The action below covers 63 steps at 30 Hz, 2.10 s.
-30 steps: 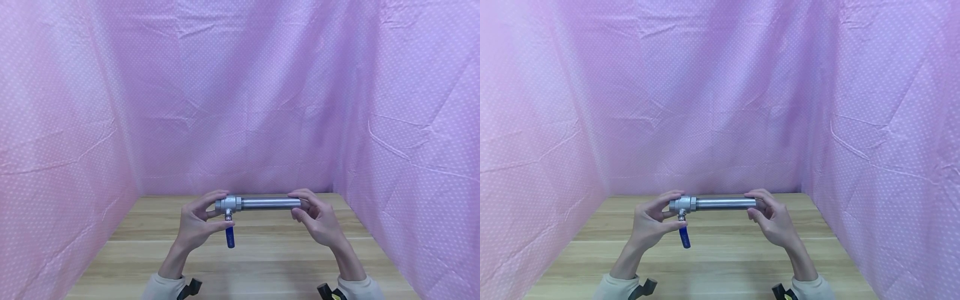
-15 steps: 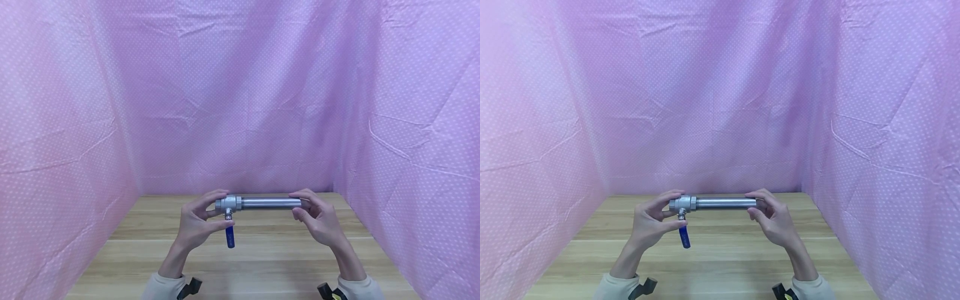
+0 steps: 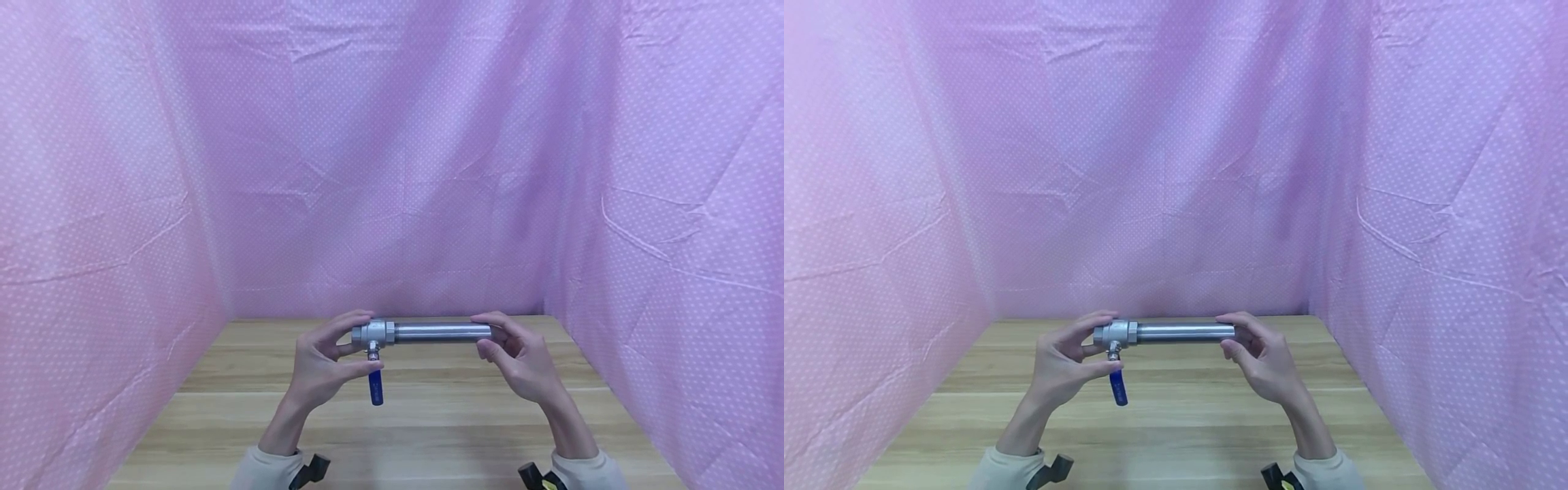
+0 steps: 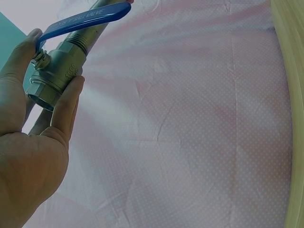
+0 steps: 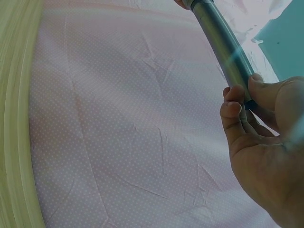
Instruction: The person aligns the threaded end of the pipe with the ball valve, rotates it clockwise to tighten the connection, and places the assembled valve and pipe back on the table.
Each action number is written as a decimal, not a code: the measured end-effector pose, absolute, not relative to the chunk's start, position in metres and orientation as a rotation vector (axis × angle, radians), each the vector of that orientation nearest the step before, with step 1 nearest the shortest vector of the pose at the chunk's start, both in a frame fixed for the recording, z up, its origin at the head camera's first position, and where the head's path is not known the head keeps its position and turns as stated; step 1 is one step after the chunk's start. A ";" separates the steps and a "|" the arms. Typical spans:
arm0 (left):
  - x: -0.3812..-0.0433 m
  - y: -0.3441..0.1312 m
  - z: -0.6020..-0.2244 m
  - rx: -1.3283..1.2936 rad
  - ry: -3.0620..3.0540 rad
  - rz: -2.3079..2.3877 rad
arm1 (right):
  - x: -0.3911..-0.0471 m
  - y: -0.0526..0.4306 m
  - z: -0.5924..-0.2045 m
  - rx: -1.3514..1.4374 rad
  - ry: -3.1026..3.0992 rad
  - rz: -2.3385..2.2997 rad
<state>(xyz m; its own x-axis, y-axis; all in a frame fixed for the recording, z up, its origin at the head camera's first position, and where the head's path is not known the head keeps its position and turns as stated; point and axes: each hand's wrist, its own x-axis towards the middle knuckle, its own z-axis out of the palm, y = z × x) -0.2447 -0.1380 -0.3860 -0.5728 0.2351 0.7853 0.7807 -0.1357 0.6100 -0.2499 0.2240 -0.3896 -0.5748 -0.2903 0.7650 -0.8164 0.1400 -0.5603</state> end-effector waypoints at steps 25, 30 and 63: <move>-0.244 -0.138 -0.386 -1.123 -1.728 -1.744 | -0.248 0.225 -0.390 1.061 -1.957 1.436; -0.245 -0.138 -0.386 -1.123 -1.723 -1.752 | -0.249 0.224 -0.391 1.070 -1.960 1.452; -0.246 -0.139 -0.385 -1.126 -1.708 -1.755 | -0.254 0.224 -0.392 1.068 -1.920 1.465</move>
